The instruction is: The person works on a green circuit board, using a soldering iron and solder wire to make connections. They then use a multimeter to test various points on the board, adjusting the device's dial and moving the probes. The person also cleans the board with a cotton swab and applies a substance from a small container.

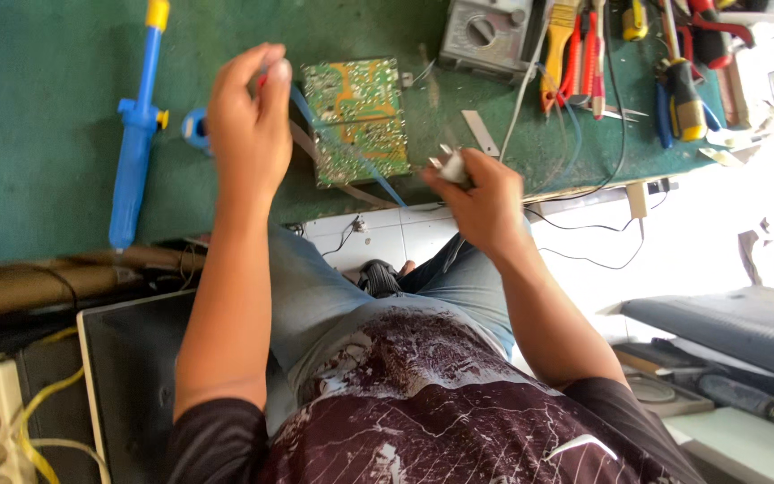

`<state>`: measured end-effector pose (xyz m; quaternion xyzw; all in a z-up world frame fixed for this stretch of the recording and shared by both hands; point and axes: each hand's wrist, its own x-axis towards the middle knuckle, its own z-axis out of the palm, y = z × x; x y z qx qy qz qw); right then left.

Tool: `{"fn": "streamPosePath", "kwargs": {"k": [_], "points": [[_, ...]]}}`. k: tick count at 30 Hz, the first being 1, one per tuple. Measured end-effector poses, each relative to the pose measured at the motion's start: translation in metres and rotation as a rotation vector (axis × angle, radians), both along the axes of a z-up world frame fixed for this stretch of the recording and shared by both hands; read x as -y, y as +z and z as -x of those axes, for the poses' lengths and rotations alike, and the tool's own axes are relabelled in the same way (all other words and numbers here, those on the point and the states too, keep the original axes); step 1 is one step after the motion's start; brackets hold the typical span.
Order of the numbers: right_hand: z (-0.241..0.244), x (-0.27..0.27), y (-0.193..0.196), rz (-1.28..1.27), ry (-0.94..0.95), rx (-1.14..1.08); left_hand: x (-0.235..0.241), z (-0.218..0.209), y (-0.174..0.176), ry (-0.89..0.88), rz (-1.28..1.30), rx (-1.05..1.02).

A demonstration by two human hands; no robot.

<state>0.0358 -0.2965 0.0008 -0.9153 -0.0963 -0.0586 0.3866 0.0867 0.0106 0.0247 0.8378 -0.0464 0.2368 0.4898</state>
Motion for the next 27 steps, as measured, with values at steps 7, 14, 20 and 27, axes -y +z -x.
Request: {"fn": "streamPosePath", "kwargs": {"k": [7,14,20,27], "points": [[0.052,0.096,-0.014,-0.733,-0.146,-0.016,0.036,0.121,0.067,-0.454,0.121,0.135],[0.11,0.119,-0.064,-0.457,-0.449,-0.151,0.044,0.164,-0.044,-0.742,-0.166,-0.379],[0.108,0.126,-0.107,-0.976,-0.901,-0.08,0.045,0.172,-0.096,-0.61,-0.378,-0.215],[0.08,0.15,-0.104,-0.94,-0.908,0.098,0.044,0.175,-0.083,-0.62,-0.274,-0.274]]}}
